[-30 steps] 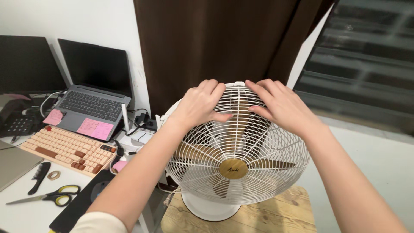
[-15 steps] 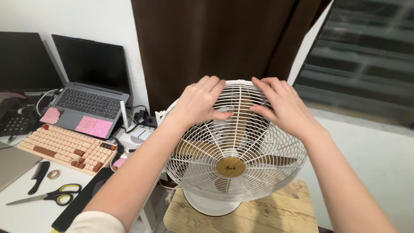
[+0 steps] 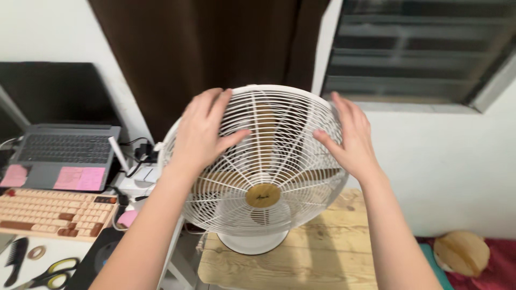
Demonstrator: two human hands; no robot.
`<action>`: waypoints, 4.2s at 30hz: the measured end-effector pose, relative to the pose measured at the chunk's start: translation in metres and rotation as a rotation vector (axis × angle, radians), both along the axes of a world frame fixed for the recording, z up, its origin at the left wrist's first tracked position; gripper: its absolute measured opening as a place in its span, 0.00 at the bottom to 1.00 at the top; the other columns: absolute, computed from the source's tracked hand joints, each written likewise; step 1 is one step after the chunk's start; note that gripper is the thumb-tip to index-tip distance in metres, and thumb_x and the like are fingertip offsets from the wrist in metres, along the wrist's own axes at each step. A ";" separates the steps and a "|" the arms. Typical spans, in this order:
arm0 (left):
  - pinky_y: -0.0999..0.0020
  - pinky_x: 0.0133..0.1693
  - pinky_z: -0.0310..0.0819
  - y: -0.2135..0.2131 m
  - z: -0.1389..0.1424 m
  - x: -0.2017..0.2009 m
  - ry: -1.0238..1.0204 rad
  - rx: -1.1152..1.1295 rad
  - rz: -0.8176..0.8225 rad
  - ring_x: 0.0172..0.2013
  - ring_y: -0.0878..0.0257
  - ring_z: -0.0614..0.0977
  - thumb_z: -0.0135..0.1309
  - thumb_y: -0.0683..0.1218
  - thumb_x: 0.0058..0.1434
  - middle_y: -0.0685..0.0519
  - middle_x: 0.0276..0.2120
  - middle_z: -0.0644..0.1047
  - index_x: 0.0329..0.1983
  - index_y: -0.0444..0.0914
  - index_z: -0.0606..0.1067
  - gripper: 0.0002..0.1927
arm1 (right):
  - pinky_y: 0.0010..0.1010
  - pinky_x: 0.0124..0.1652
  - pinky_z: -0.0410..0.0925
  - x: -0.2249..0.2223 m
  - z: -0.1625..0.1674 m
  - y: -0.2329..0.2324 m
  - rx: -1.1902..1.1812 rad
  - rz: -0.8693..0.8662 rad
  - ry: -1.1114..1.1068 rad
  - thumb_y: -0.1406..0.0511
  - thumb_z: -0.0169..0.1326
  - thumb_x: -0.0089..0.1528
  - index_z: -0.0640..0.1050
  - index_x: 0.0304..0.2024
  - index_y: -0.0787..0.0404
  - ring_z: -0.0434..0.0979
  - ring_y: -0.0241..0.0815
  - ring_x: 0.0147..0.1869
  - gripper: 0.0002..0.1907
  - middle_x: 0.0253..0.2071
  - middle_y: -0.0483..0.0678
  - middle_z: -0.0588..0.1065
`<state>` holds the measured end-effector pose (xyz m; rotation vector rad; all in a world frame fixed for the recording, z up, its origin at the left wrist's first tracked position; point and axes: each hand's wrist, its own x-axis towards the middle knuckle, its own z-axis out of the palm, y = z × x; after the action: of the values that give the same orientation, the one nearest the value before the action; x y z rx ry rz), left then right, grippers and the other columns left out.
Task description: The person disassembles a desk fan, removing the front grille, unscrewing the blade cap, and taking off the wooden blades, then reassembles it by refitting the blades, tightening the cap, and reattaching the front grille, finishing by checking the assembled fan.
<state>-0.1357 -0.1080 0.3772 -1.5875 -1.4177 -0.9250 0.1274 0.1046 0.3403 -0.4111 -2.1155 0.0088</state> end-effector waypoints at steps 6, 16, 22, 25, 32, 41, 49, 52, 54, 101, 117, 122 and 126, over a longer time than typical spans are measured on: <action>0.36 0.63 0.60 0.001 -0.011 0.013 -0.045 -0.044 0.086 0.64 0.40 0.70 0.68 0.67 0.52 0.38 0.64 0.68 0.66 0.36 0.69 0.47 | 0.47 0.63 0.63 0.031 -0.073 0.036 -0.557 0.150 0.229 0.59 0.69 0.55 0.53 0.75 0.63 0.69 0.54 0.68 0.54 0.70 0.60 0.63; 0.27 0.63 0.49 0.022 -0.016 0.040 -0.048 -0.119 0.225 0.67 0.40 0.63 0.70 0.75 0.34 0.38 0.66 0.63 0.74 0.42 0.64 0.65 | 0.39 0.57 0.71 0.039 -0.113 0.059 -0.625 0.186 0.211 0.59 0.63 0.61 0.66 0.66 0.66 0.72 0.49 0.64 0.35 0.60 0.54 0.65; 0.30 0.60 0.52 0.025 -0.017 0.040 -0.043 -0.069 0.201 0.65 0.40 0.64 0.71 0.75 0.33 0.37 0.64 0.63 0.73 0.42 0.63 0.66 | 0.38 0.57 0.70 0.037 -0.130 0.073 -0.544 0.167 0.226 0.61 0.59 0.65 0.66 0.66 0.66 0.70 0.49 0.62 0.30 0.60 0.54 0.64; 0.28 0.61 0.50 0.026 -0.016 0.040 -0.096 -0.094 0.204 0.66 0.39 0.63 0.73 0.73 0.29 0.37 0.64 0.63 0.71 0.44 0.63 0.66 | 0.39 0.57 0.71 0.031 -0.138 0.083 -0.628 0.240 0.264 0.61 0.57 0.66 0.64 0.67 0.63 0.70 0.47 0.63 0.30 0.61 0.53 0.64; 0.23 0.65 0.42 0.040 -0.010 0.056 -0.154 -0.164 0.251 0.69 0.38 0.59 0.74 0.71 0.27 0.35 0.66 0.60 0.73 0.47 0.57 0.70 | 0.37 0.55 0.72 0.023 -0.138 0.098 -0.645 0.294 0.258 0.64 0.58 0.65 0.53 0.79 0.58 0.69 0.45 0.63 0.43 0.62 0.55 0.64; 0.23 0.66 0.38 0.120 -0.004 0.119 0.233 -0.406 0.222 0.72 0.43 0.55 0.73 0.70 0.25 0.39 0.66 0.63 0.67 0.40 0.66 0.64 | 0.36 0.51 0.72 0.028 -0.132 0.091 -0.673 0.275 0.247 0.64 0.62 0.61 0.54 0.77 0.56 0.70 0.44 0.58 0.47 0.61 0.53 0.63; 0.30 0.63 0.48 0.166 -0.007 0.149 0.439 -0.551 0.138 0.61 0.46 0.67 0.73 0.70 0.26 0.43 0.56 0.69 0.61 0.37 0.70 0.60 | 0.32 0.45 0.75 0.044 -0.103 0.072 -0.708 0.220 0.197 0.61 0.66 0.56 0.57 0.75 0.52 0.74 0.42 0.50 0.49 0.55 0.51 0.65; 0.34 0.61 0.54 0.163 -0.005 0.144 0.459 -0.545 0.082 0.58 0.47 0.69 0.73 0.70 0.26 0.42 0.54 0.70 0.60 0.35 0.72 0.59 | 0.31 0.43 0.74 0.047 -0.097 0.064 -0.644 0.228 0.191 0.60 0.66 0.57 0.58 0.75 0.51 0.72 0.42 0.51 0.47 0.55 0.51 0.65; 0.37 0.60 0.56 0.161 -0.002 0.144 0.473 -0.536 0.067 0.56 0.47 0.71 0.73 0.70 0.26 0.42 0.52 0.72 0.60 0.33 0.73 0.60 | 0.31 0.42 0.73 0.048 -0.093 0.062 -0.600 0.220 0.184 0.60 0.67 0.58 0.59 0.75 0.52 0.71 0.41 0.52 0.46 0.55 0.50 0.66; 0.35 0.59 0.57 0.156 -0.006 0.137 0.520 -0.469 0.058 0.53 0.46 0.72 0.72 0.72 0.26 0.43 0.49 0.72 0.59 0.37 0.76 0.58 | 0.40 0.63 0.65 0.027 -0.319 0.039 -1.471 0.390 0.442 0.54 0.52 0.67 0.54 0.76 0.57 0.68 0.46 0.68 0.39 0.65 0.53 0.68; 0.31 0.67 0.36 0.170 -0.091 0.196 0.987 -0.785 0.237 0.74 0.44 0.52 0.64 0.71 0.37 0.39 0.72 0.59 0.71 0.46 0.64 0.57 | 0.27 0.53 0.65 0.011 -0.325 0.023 -1.595 0.413 0.689 0.50 0.55 0.64 0.59 0.74 0.52 0.68 0.30 0.55 0.39 0.54 0.39 0.69; 0.31 0.66 0.34 0.184 -0.126 0.203 0.993 -0.734 0.251 0.71 0.43 0.57 0.58 0.65 0.51 0.39 0.67 0.65 0.58 0.41 0.72 0.36 | 0.27 0.41 0.63 0.019 -0.307 0.018 -1.507 0.263 0.489 0.54 0.57 0.64 0.61 0.72 0.57 0.67 0.31 0.46 0.37 0.46 0.42 0.72; 0.28 0.66 0.34 0.192 -0.141 0.202 1.047 -0.777 0.263 0.71 0.43 0.58 0.57 0.63 0.56 0.40 0.64 0.68 0.56 0.42 0.74 0.30 | 0.27 0.38 0.61 0.017 -0.303 0.013 -1.496 0.297 0.528 0.55 0.57 0.62 0.62 0.71 0.57 0.67 0.31 0.46 0.37 0.49 0.42 0.73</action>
<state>0.0667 0.0836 0.2360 -1.8841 -1.1491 0.6760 0.1446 0.1180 0.0376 -0.7964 -1.2689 1.7149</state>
